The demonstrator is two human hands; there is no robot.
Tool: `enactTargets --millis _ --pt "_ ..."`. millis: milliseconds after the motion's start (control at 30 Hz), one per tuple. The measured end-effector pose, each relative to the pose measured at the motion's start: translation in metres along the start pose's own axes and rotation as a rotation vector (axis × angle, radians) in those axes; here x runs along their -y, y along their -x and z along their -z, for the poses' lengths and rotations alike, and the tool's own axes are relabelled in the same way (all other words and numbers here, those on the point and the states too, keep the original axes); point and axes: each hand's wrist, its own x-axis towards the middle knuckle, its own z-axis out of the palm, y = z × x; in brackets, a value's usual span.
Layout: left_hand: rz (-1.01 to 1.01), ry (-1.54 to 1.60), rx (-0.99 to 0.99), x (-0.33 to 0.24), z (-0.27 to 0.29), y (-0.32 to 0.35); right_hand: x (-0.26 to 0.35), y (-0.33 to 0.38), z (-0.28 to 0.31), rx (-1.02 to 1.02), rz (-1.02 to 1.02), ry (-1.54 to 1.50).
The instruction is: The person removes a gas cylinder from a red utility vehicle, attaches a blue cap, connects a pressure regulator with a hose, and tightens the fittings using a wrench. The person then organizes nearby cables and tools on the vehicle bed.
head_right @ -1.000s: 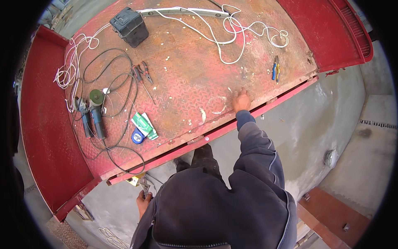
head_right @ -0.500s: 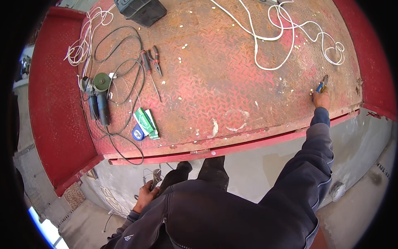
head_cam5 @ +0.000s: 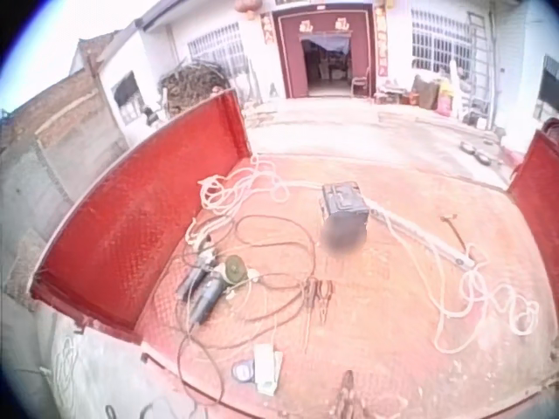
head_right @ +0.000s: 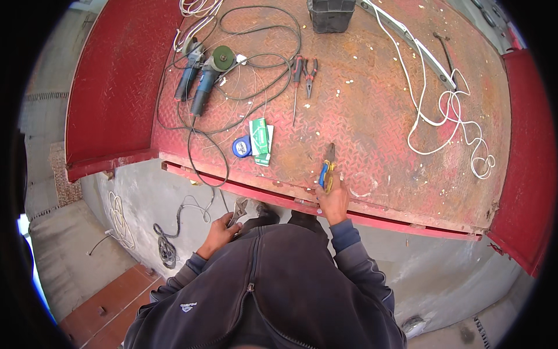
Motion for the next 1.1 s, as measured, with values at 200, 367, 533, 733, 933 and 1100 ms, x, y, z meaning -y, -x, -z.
enactTargets --millis 200,367,533,733,933,1100 --pt "0.117 0.308 -0.159 0.052 0.004 0.038 0.109 -0.062 -0.081 -0.01 0.44 0.433" --pt "0.269 0.486 -0.279 0.129 0.003 0.072 0.196 -0.067 -0.093 0.249 0.631 0.47" --pt "0.347 0.603 -0.33 0.204 -0.004 0.098 0.229 -0.069 -0.175 0.307 0.717 0.834" --pt "0.38 0.689 -0.439 0.261 0.017 0.134 0.274 -0.088 -0.243 0.058 0.713 0.462" --pt "0.356 0.61 -0.472 0.336 0.041 0.146 0.261 -0.088 -0.237 0.101 0.525 0.095" --pt "0.442 0.851 -0.466 0.365 0.06 0.147 0.209 -0.039 -0.186 -0.178 0.612 0.478"
